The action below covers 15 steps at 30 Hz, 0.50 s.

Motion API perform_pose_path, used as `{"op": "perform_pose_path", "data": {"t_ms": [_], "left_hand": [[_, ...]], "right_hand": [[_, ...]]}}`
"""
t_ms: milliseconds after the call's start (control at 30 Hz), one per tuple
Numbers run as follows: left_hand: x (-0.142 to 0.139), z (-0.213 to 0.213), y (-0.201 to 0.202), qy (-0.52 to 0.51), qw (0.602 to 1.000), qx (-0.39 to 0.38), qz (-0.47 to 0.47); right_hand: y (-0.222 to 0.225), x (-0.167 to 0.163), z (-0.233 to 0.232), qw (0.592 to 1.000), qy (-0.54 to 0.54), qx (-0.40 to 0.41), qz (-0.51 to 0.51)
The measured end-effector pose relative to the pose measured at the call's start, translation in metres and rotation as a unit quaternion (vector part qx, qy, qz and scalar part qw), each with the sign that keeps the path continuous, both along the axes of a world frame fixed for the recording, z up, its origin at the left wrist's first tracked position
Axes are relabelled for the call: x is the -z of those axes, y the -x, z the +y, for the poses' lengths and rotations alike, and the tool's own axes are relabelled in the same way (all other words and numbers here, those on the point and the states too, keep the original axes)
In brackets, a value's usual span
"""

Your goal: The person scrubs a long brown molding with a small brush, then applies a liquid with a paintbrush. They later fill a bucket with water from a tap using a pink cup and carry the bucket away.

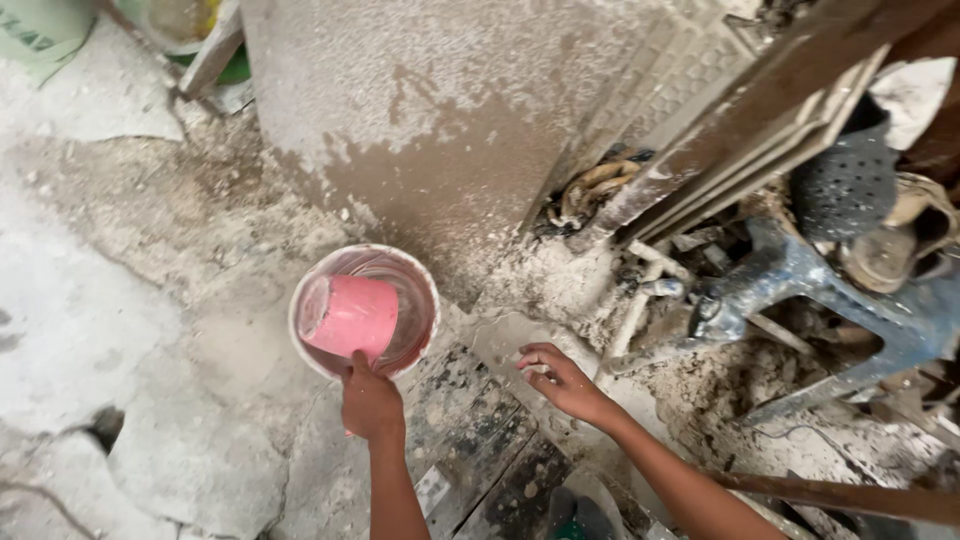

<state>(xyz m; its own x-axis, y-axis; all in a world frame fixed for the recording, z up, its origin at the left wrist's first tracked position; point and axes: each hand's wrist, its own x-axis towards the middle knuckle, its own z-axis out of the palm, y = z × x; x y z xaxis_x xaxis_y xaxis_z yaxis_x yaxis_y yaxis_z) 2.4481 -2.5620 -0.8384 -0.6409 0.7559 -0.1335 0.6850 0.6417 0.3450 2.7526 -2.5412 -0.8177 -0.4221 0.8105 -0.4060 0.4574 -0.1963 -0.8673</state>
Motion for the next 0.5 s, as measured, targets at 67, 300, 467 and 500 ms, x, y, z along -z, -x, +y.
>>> {"op": "perform_pose_path", "data": {"t_ms": [67, 300, 467, 500], "left_hand": [[-0.010, 0.008, -0.011, -0.078, 0.996, 0.023, 0.031], [-0.115, 0.096, -0.080, -0.395, 0.881, 0.258, 0.047], [-0.232, 0.200, -0.128, -0.484, 0.780, 0.365, 0.152], [-0.254, 0.223, -0.140, -0.509, 0.755, 0.375, 0.172]], "right_hand": [[-0.016, -0.010, -0.004, 1.000, 0.006, 0.024, 0.012], [-0.066, -0.059, -0.026, 0.984, -0.048, 0.095, 0.143], [-0.078, -0.089, -0.046, 0.979, -0.047, 0.081, 0.183], [-0.080, -0.095, -0.048, 0.977, -0.048, 0.072, 0.197]]}}
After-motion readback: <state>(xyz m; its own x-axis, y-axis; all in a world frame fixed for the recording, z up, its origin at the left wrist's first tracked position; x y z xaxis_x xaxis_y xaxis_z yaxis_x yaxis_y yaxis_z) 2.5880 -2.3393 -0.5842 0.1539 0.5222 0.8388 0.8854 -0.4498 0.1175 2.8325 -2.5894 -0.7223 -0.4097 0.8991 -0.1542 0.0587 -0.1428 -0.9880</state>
